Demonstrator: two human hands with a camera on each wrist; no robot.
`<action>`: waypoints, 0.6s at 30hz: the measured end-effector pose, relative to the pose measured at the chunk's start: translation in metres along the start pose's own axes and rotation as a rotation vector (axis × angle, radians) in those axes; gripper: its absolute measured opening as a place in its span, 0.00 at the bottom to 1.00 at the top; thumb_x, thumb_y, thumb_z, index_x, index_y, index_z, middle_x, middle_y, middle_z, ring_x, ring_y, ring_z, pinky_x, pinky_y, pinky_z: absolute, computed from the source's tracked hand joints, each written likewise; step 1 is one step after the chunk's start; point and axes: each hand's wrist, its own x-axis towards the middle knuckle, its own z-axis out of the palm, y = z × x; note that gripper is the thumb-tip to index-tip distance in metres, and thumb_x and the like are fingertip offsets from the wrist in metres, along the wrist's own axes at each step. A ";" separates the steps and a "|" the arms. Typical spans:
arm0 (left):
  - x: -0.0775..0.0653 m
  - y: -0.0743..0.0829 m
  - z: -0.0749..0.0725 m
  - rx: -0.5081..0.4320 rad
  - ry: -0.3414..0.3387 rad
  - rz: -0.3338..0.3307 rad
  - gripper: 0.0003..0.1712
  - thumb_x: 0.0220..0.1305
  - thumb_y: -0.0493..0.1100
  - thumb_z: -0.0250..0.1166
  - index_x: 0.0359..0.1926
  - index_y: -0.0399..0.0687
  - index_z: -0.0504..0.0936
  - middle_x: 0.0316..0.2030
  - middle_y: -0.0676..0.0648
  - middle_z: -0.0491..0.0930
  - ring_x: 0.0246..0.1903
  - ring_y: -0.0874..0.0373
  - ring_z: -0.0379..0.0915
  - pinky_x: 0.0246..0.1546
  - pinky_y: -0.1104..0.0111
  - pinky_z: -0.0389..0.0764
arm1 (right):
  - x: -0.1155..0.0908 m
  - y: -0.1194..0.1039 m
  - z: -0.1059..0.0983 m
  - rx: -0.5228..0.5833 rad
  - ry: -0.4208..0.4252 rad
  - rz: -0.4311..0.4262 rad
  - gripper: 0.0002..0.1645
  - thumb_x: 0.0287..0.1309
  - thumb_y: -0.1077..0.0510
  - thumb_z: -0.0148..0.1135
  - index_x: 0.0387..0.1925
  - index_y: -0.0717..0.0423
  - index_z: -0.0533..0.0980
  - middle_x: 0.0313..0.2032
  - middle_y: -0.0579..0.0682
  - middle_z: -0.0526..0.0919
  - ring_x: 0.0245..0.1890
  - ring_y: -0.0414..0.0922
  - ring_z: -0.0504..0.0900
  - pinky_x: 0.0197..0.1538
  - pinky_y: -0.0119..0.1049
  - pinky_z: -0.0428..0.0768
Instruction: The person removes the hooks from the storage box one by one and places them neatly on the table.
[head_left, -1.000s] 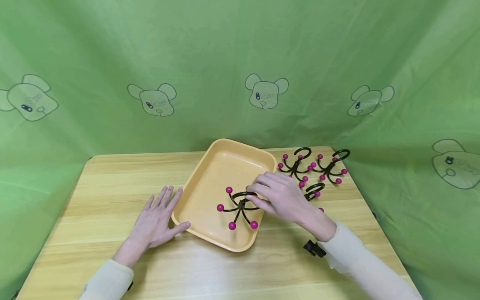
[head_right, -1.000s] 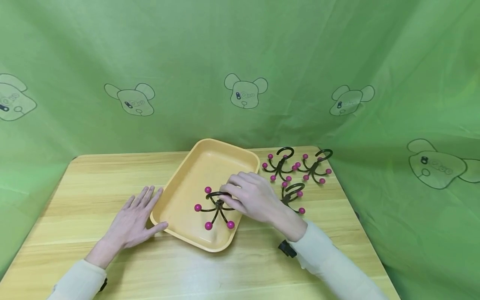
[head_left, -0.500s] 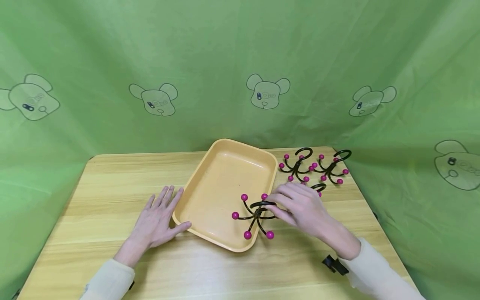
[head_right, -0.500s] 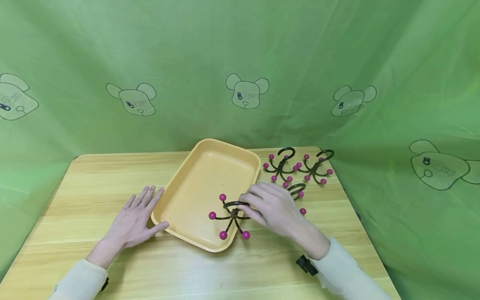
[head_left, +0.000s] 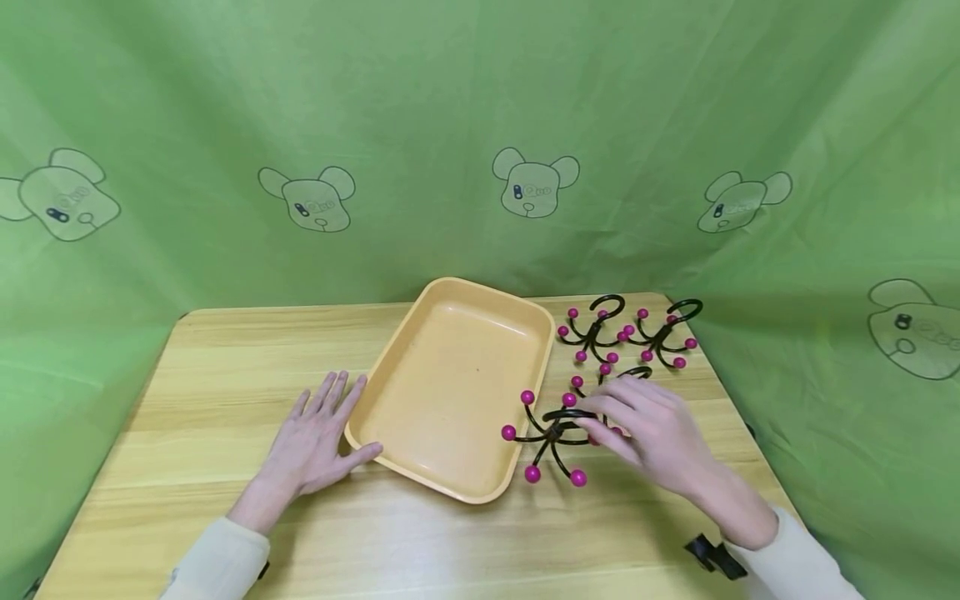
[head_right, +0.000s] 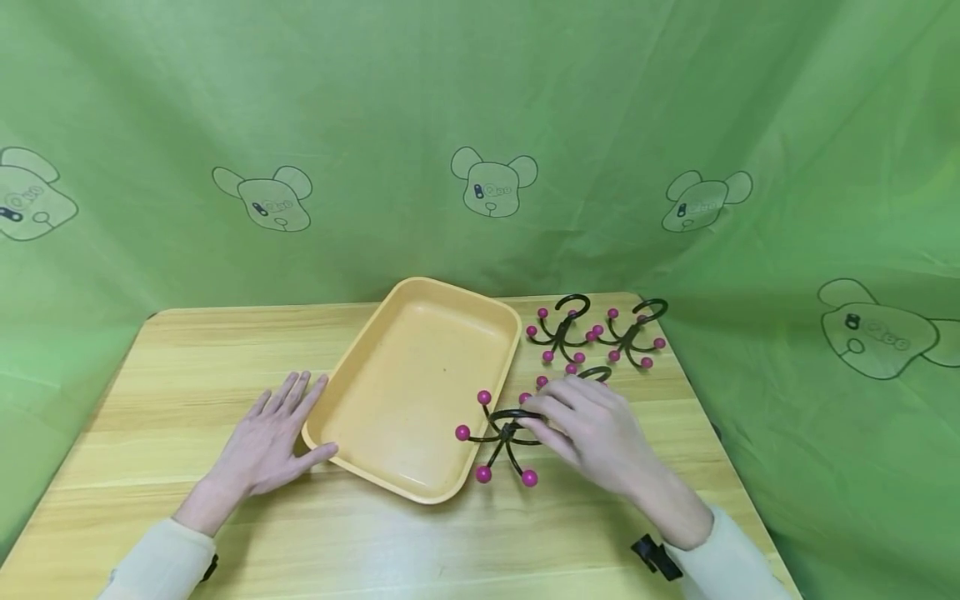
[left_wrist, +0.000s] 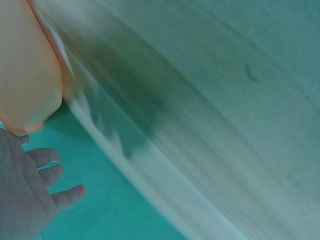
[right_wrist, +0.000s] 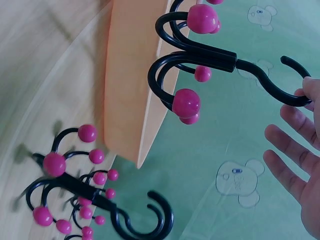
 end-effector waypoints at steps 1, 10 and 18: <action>0.000 0.000 0.000 0.000 0.000 0.000 0.60 0.65 0.79 0.57 0.85 0.51 0.51 0.81 0.34 0.57 0.83 0.38 0.52 0.79 0.37 0.63 | -0.002 0.001 -0.002 -0.005 0.001 0.002 0.29 0.80 0.40 0.50 0.35 0.52 0.87 0.32 0.46 0.89 0.31 0.43 0.85 0.35 0.37 0.85; 0.000 0.000 0.001 0.002 -0.006 -0.001 0.60 0.66 0.79 0.57 0.85 0.51 0.50 0.81 0.34 0.57 0.83 0.38 0.52 0.80 0.37 0.62 | -0.020 0.006 -0.020 -0.044 -0.031 0.046 0.30 0.80 0.38 0.50 0.34 0.53 0.87 0.32 0.45 0.88 0.30 0.43 0.85 0.35 0.38 0.84; 0.000 0.000 0.002 -0.002 -0.011 -0.005 0.60 0.66 0.79 0.57 0.86 0.51 0.49 0.82 0.34 0.56 0.83 0.38 0.51 0.80 0.38 0.61 | -0.037 0.013 -0.031 -0.057 -0.065 0.045 0.30 0.80 0.38 0.50 0.34 0.51 0.87 0.33 0.44 0.88 0.30 0.43 0.85 0.36 0.39 0.85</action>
